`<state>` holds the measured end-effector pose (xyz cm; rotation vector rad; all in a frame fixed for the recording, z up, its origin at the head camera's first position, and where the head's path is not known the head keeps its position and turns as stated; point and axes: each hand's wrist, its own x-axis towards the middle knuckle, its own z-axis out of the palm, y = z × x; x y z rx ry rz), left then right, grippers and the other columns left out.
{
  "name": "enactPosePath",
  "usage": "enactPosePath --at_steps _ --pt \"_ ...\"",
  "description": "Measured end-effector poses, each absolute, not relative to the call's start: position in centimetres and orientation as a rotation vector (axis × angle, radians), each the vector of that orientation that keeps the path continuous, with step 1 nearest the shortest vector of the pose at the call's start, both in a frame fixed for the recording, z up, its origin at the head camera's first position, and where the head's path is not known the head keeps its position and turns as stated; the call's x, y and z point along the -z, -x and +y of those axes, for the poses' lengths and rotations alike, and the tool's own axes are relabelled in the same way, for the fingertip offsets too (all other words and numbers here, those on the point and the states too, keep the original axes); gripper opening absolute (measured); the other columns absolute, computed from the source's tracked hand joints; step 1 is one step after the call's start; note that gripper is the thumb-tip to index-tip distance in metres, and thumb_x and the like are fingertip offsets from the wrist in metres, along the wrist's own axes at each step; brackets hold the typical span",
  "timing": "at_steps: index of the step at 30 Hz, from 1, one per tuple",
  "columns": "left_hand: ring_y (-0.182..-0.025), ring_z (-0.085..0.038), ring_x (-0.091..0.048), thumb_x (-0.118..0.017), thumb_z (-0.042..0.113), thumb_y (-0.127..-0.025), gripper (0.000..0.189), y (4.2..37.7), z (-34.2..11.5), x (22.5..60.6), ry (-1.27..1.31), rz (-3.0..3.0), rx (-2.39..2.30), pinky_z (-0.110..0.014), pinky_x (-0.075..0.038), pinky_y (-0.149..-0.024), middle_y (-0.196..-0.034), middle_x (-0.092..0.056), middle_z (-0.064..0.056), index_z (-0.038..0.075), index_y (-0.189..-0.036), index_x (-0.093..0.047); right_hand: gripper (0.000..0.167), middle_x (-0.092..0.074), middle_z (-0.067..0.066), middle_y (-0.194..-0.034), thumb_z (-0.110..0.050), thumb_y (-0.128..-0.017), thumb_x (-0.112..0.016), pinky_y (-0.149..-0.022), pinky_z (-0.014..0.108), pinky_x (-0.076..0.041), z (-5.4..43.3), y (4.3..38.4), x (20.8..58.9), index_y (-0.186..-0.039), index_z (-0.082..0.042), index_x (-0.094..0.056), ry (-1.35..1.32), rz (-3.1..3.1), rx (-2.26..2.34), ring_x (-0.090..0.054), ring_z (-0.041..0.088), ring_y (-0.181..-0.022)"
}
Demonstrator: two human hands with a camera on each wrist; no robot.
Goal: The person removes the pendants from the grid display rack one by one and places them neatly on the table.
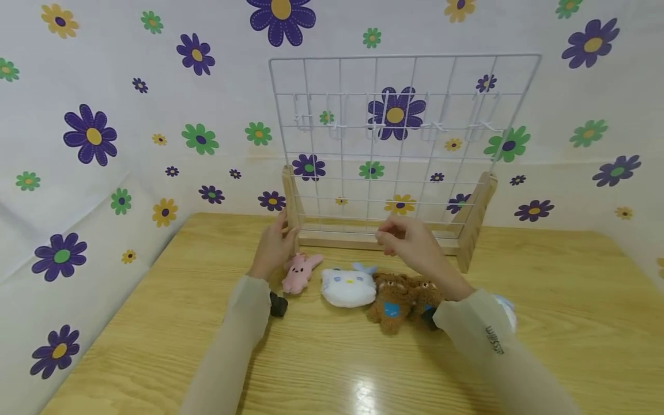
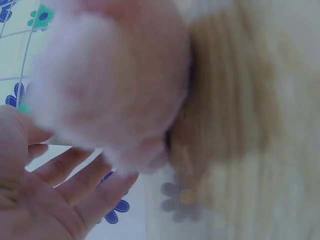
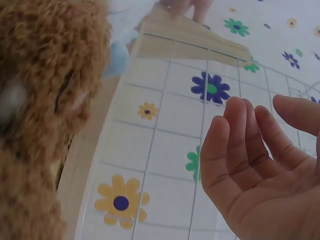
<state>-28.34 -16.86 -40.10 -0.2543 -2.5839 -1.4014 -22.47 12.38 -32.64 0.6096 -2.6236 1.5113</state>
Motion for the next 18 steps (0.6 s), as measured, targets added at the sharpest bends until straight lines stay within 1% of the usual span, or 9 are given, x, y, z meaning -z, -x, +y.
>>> enactPosePath --at_steps 2,7,10,14,16,18 --pt "-0.125 -0.046 -0.056 -0.053 0.008 -0.106 0.054 28.1 -17.1 40.0 0.270 -2.608 1.360 -0.056 -0.052 -0.099 -0.143 -0.050 -0.031 0.002 -0.157 -0.034 0.016 -0.068 0.016 -0.087 -0.005 -0.102 -0.059 -0.068 0.035 -0.059 13.1 21.9 32.5 -0.105 0.008 -0.067 -0.605 -2.593 -1.507 -0.063 0.019 -0.069" --pt "-0.119 -0.044 -0.061 -0.054 0.009 -0.105 0.053 27.4 -17.6 39.5 0.270 -2.652 1.335 -0.053 -0.055 -0.096 -0.142 -0.054 -0.028 0.002 -0.155 -0.037 0.015 -0.069 0.015 -0.091 -0.004 -0.102 -0.059 -0.067 0.030 -0.059 14.6 20.6 32.6 -0.104 0.008 -0.067 -0.572 -2.554 -1.480 -0.066 0.020 -0.071" --pt "-0.114 -0.043 -0.064 -0.055 0.007 -0.104 0.053 26.8 -17.7 39.3 0.284 -2.663 1.308 -0.052 -0.056 -0.095 -0.138 -0.057 -0.028 0.001 -0.154 -0.038 0.014 -0.069 0.012 -0.089 -0.004 -0.101 -0.060 -0.065 0.028 -0.058 15.4 20.0 32.9 -0.103 0.008 -0.067 -0.554 -2.546 -1.460 -0.066 0.020 -0.070" --pt "-0.111 -0.042 -0.066 -0.054 0.009 -0.105 0.056 25.7 -17.9 39.2 0.302 -2.685 1.229 -0.054 -0.056 -0.093 -0.136 -0.059 -0.028 0.000 -0.156 -0.033 0.013 -0.068 0.009 -0.088 -0.004 -0.102 -0.060 -0.063 0.027 -0.057 16.4 18.8 33.1 -0.102 0.006 -0.067 -0.527 -2.551 -1.446 -0.064 0.017 -0.070" --pt "-0.112 -0.040 -0.066 -0.054 0.013 -0.106 0.059 24.9 -18.0 39.1 0.290 -2.705 1.199 -0.054 -0.056 -0.093 -0.137 -0.058 -0.026 0.002 -0.158 -0.029 0.012 -0.067 0.009 -0.089 -0.004 -0.102 -0.059 -0.064 0.027 -0.058 17.1 18.2 33.3 -0.102 0.005 -0.067 -0.514 -2.550 -1.443 -0.064 0.016 -0.070" --pt "-0.113 -0.039 -0.066 -0.054 0.015 -0.106 0.060 24.1 -18.3 39.1 0.284 -2.721 1.136 -0.056 -0.056 -0.092 -0.139 -0.058 -0.025 0.001 -0.158 -0.027 0.011 -0.066 0.011 -0.089 -0.003 -0.103 -0.058 -0.065 0.027 -0.059 17.7 17.4 33.4 -0.102 0.004 -0.067 -0.512 -2.550 -1.441 -0.064 0.017 -0.070"
